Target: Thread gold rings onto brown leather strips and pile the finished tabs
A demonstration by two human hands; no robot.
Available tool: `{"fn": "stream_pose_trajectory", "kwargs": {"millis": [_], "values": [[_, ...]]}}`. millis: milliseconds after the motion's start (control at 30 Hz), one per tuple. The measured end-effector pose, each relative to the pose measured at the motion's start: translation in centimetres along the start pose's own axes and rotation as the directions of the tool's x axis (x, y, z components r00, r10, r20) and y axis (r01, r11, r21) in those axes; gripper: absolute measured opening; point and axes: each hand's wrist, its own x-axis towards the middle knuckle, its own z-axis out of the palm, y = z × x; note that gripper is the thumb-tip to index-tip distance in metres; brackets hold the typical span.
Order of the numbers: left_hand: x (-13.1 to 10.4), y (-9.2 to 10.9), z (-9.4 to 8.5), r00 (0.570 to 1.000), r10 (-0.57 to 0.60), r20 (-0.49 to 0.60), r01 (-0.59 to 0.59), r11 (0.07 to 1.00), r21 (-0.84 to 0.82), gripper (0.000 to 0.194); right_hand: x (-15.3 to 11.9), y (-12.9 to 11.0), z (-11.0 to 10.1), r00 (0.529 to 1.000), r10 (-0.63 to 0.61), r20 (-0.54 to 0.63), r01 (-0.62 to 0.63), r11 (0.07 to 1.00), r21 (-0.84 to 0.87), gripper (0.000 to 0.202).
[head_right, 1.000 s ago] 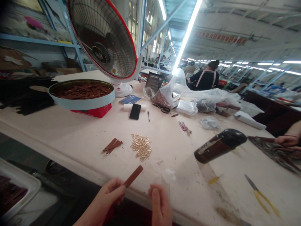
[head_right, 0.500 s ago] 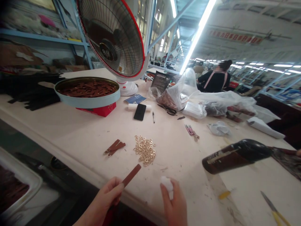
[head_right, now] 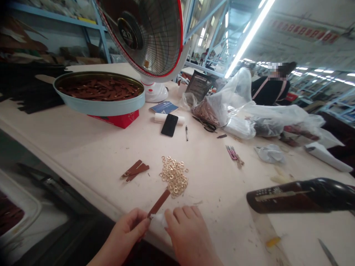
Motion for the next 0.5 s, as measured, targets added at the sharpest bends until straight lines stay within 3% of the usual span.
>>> {"fn": "stream_pose_trajectory", "kwargs": {"millis": [200,500], "values": [[-0.1,0.0,-0.2,0.996,0.092,-0.015,-0.087,0.974,0.208,0.019,1.5,-0.6,-1.2,0.987,-0.162,0.018,0.162,0.960,-0.231,0.021],[-0.2,0.0,-0.4,0.997,0.078,-0.010,-0.074,0.974,0.212,0.018,2.0,-0.8,-2.2,0.974,-0.225,0.033,0.224,0.930,-0.291,0.027]]}}
